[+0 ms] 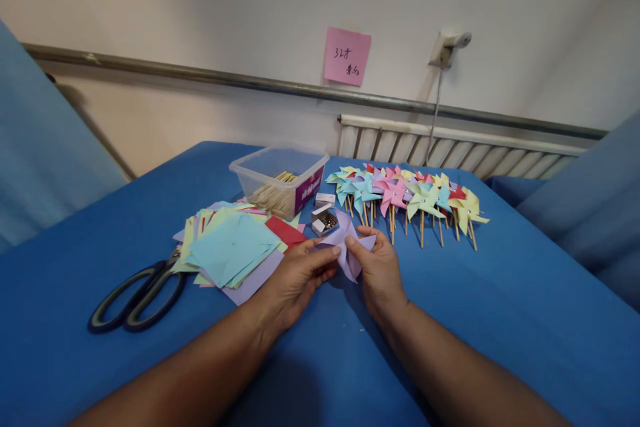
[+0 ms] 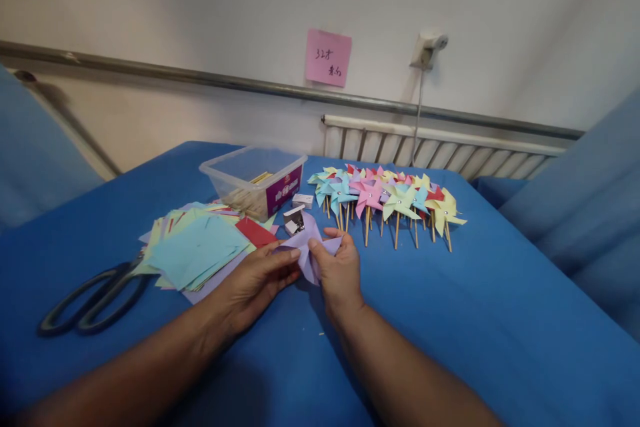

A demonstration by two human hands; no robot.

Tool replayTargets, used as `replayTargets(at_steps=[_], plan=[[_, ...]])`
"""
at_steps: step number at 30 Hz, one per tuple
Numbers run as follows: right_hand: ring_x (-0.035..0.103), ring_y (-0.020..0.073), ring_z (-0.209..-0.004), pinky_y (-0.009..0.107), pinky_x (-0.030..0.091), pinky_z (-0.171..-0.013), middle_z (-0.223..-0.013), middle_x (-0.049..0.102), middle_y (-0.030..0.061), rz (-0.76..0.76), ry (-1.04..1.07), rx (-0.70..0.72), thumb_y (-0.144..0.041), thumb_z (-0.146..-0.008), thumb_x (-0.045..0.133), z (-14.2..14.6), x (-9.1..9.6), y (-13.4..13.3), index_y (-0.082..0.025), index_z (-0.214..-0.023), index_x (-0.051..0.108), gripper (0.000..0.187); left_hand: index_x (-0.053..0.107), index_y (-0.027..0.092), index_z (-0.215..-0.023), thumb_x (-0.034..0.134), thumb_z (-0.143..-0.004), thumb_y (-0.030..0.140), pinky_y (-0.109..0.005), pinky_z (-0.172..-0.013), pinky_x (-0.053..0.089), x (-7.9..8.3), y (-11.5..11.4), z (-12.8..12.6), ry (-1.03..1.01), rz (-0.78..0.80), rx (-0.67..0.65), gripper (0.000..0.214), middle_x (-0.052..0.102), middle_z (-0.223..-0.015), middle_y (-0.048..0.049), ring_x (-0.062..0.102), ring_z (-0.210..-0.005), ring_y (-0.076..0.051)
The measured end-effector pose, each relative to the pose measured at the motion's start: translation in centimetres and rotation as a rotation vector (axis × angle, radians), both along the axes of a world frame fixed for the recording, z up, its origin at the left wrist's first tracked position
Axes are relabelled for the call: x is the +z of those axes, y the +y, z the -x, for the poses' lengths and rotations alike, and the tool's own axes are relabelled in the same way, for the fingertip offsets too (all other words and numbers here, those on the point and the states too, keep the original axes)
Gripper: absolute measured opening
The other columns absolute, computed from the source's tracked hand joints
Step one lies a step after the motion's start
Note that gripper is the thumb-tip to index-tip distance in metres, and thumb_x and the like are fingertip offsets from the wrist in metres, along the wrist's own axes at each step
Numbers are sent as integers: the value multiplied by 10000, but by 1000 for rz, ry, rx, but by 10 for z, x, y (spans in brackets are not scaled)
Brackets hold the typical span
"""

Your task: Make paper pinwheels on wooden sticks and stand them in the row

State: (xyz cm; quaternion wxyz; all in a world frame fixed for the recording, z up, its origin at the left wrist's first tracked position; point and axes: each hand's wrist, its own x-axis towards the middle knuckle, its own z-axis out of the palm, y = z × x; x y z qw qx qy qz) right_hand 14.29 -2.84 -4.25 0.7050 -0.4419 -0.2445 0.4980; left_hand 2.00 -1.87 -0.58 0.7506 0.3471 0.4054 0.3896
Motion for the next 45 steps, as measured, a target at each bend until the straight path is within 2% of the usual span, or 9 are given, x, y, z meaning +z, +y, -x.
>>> replayTargets(at_steps=[8, 14, 17, 21, 23, 26, 29, 38, 45], plan=[[625, 119, -542, 250, 513, -553, -724, 682, -25, 29, 147, 57, -266, -604, 805, 12, 3, -9, -204, -976, 496, 487, 647, 107, -998, 764, -623, 193, -279, -690, 479, -9, -1, -6, -17, -74, 127, 402, 693, -840, -73, 619, -703, -156], [610, 122, -552, 255, 497, -546, -722, 662, -17, 5, 124, 104, -275, -626, 793, 9, 4, -10, -193, -980, 526, 451, 655, 117, -971, 768, -604, 165, -287, -701, 503, -4, -2, -4, 14, -80, 174, 388, 704, -815, -64, 637, -695, -164], [615, 129, -630, 270, 493, -602, -784, 662, 2, -73, -8, 110, -279, -695, 732, 6, 4, -10, -197, -1062, 526, 429, 666, 112, -932, 739, -626, 138, -279, -678, 519, 1, 4, 0, -22, -51, 170, 316, 708, -777, -63, 644, -683, -168], [587, 191, -990, 362, 476, -820, -1206, 578, 85, -251, -357, 22, -187, -731, 648, 1, 4, -13, -246, -1234, 465, 539, 685, 113, -892, 700, -659, 110, -260, -642, 533, 7, 15, 11, -71, 48, 151, 233, 712, -753, -58, 648, -668, -160], [524, 224, -1121, 406, 445, -891, -1300, 508, 88, -323, -579, -30, -139, -731, 608, -1, 7, -16, -269, -1256, 466, 560, 689, 116, -877, 693, -661, 94, -255, -647, 538, 9, 18, 15, -92, 101, 156, 217, 719, -781, -54, 651, -676, -155], [433, 251, -1238, 450, 378, -988, -1328, 454, 64, -455, -885, -52, -92, -720, 579, -3, 14, -21, -288, -1129, 573, 454, 690, 131, -898, 692, -665, 97, -260, -668, 538, 12, 19, 19, -138, 128, 130, 236, 726, -836, -53, 656, -704, -157], [425, 256, -1248, 453, 359, -1008, -1340, 424, 45, -524, -1021, -7, -90, -716, 598, -4, 21, -26, -292, -991, 635, 343, 690, 146, -908, 692, -675, 137, -271, -716, 529, 14, 17, 20, -167, 115, 78, 233, 725, -886, -65, 662, -767, -173], [427, 238, -1248, 408, 347, -1009, -1288, 476, 46, -441, -921, -1, -236, -775, 676, -7, 22, -22, -252, -780, 678, 17, 694, 158, -848, 725, -635, 183, -265, -630, 498, 16, 12, 15, -52, -2, 66, 217, 703, -725, -38, 630, -647, -164], [532, 217, -1100, 380, 378, -965, -1105, 568, 63, -307, -873, 19, -223, -755, 656, -11, 15, -16, -201, -648, 619, 115, 637, 129, -959, 777, -590, 183, -290, -667, 498, 4, 11, 11, 58, -158, 115, 398, 699, -817, -62, 643, -691, -174]])
